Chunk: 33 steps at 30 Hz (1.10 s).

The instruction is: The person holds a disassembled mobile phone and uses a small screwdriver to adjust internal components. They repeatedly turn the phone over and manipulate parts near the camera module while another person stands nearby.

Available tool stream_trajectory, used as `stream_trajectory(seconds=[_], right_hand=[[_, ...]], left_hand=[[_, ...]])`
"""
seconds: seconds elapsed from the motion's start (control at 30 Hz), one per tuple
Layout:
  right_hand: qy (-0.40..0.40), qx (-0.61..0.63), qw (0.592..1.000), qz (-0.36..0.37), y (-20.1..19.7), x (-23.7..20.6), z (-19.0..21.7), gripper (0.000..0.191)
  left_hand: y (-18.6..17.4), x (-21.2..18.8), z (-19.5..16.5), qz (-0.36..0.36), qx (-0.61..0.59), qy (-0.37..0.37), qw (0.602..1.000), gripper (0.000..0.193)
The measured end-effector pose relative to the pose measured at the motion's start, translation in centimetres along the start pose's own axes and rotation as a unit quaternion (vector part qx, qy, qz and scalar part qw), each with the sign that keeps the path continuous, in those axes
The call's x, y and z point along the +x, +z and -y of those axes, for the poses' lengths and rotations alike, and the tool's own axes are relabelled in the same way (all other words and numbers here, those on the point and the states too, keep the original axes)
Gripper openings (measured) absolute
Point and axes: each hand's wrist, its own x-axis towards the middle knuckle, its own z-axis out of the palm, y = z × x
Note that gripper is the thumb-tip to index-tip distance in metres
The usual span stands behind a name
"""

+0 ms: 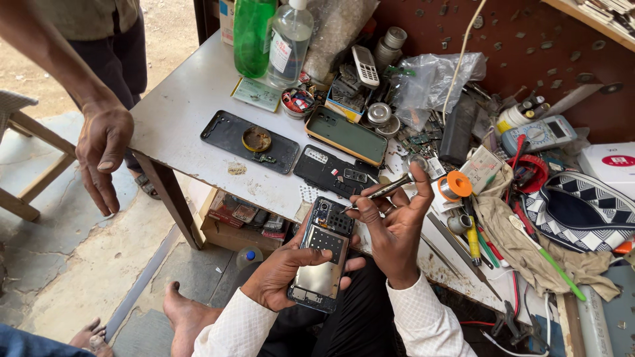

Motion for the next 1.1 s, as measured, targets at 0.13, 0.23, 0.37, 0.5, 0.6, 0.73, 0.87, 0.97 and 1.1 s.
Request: stream_trajectory(seconds=[0.13,0.23,0.37,0.5,0.6,0.73,0.87,0.97,1.1], right_hand=[[0.003,-0.012,1.000,0.014,0.2,-0.3,0.2,0.081],[0.014,0.010,1.000,0.008,0.4,-0.4,0.5,0.083],[0.106,0.111,0.987,-0.043,-1.1,0.0,0.5,0.074],[0.232,0.331,0.911,-0.083,-4.3,0.3,-0.8,0.033],[0.324,0.470,0.815,-0.097,-6.2,0.2,-2.3,0.020],[0.387,0.479,0.770,-0.167,-6.8,0.6,-4.3,0.023],[0.330,0.494,0.799,-0.097,-6.5,1.6,-4.9,0.024],[0.383,0.447,0.800,-0.116,-6.6,2.3,-4.7,0.031],[0.384,0.441,0.803,-0.113,-6.9,2.2,-4.8,0.027]], left_hand=[[0.4,0.0,0.0,-0.022,0.013,0.000,1.000,0.085],[1.4,-0.3,-0.5,-0.028,0.029,0.004,0.999,0.082],[3.6,-0.1,-2.3,-0.028,0.103,0.011,0.994,0.092],[5.9,2.2,-4.4,-0.038,0.202,0.022,0.978,0.103],[7.5,4.9,-4.8,-0.088,0.429,0.040,0.898,0.106],[9.4,7.3,-3.3,0.094,0.727,0.318,0.602,0.110],[10.9,8.6,0.5,-0.103,0.892,0.165,0.408,0.091],[11.1,9.0,2.0,-0.141,0.926,0.147,0.316,0.076],[10.5,9.0,1.9,-0.134,0.930,0.187,0.287,0.076]])
